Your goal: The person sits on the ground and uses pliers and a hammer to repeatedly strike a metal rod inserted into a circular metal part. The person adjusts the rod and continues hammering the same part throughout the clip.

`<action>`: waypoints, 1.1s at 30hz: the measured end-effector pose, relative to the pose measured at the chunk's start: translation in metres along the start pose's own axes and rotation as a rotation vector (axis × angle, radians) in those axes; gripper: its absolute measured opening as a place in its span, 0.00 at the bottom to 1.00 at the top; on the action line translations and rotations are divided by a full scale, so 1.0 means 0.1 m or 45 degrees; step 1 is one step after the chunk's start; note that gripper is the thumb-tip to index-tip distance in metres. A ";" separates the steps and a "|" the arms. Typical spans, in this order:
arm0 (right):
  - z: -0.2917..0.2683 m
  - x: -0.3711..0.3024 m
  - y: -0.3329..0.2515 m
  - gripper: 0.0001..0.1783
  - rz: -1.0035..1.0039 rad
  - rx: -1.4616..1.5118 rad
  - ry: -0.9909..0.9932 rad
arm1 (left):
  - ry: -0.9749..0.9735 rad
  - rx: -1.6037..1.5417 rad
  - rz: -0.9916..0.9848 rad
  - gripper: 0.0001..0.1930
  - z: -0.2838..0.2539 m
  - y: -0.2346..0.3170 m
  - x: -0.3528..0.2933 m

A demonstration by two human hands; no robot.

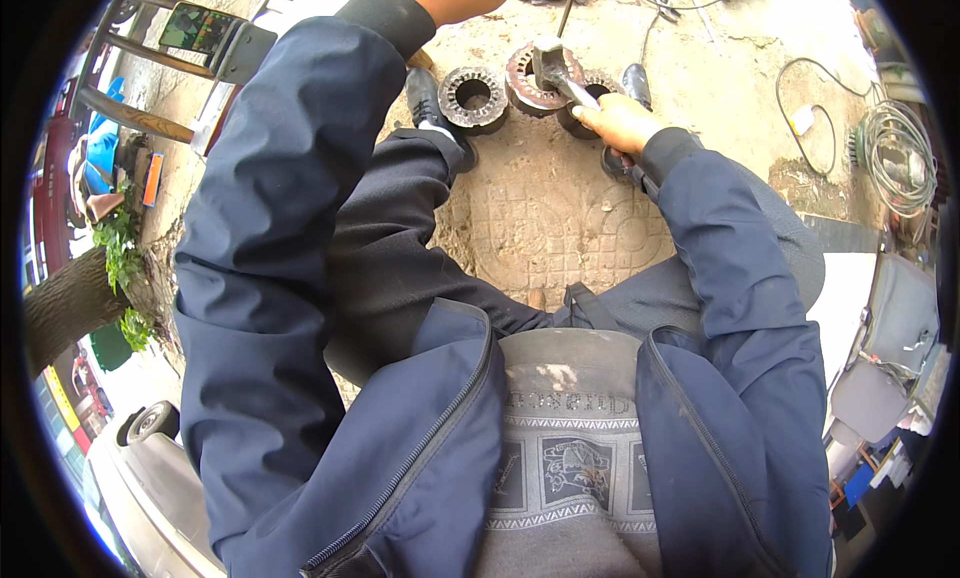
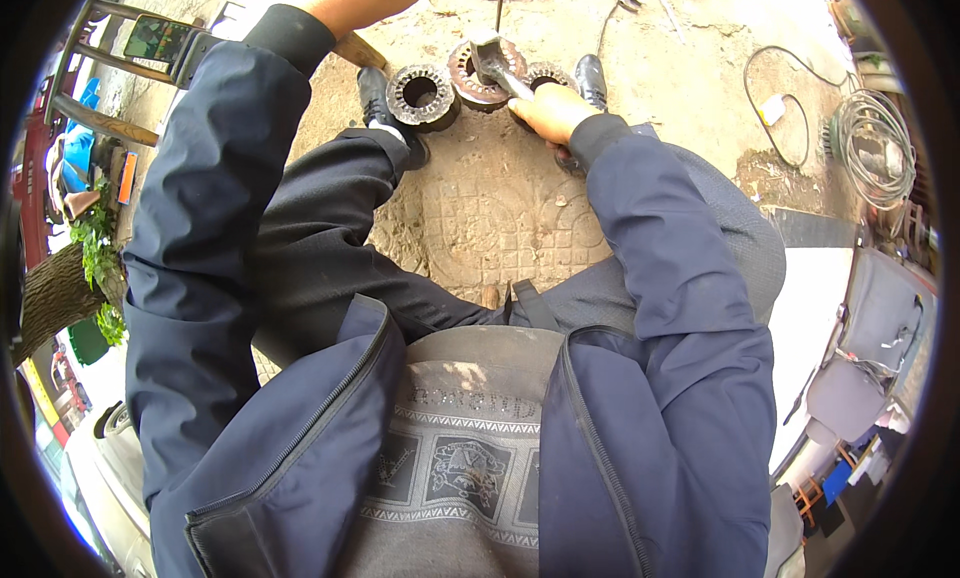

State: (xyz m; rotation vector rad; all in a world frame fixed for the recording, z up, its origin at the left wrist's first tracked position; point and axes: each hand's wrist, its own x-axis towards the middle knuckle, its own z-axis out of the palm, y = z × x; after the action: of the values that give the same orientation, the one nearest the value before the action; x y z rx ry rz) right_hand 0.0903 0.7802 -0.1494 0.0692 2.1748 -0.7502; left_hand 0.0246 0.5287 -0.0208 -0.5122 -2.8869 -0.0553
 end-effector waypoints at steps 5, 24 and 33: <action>0.30 0.22 -0.01 0.29 -0.035 0.017 0.132 | -0.117 -0.071 -0.133 0.17 -0.01 -0.01 0.05; 1.49 -0.04 1.19 0.16 -0.406 -0.420 0.391 | -0.341 0.767 0.697 0.67 -0.07 -0.16 -0.02; 1.16 0.23 0.50 0.30 -0.938 -0.480 0.731 | -0.137 -0.364 0.088 0.34 0.21 -0.27 0.04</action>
State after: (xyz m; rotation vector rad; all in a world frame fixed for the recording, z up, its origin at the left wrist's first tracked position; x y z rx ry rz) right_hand 0.1695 0.7546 -0.2470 -0.8449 2.8895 -0.7483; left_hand 0.0079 0.5062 -0.0401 -0.6828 -2.9787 -0.4486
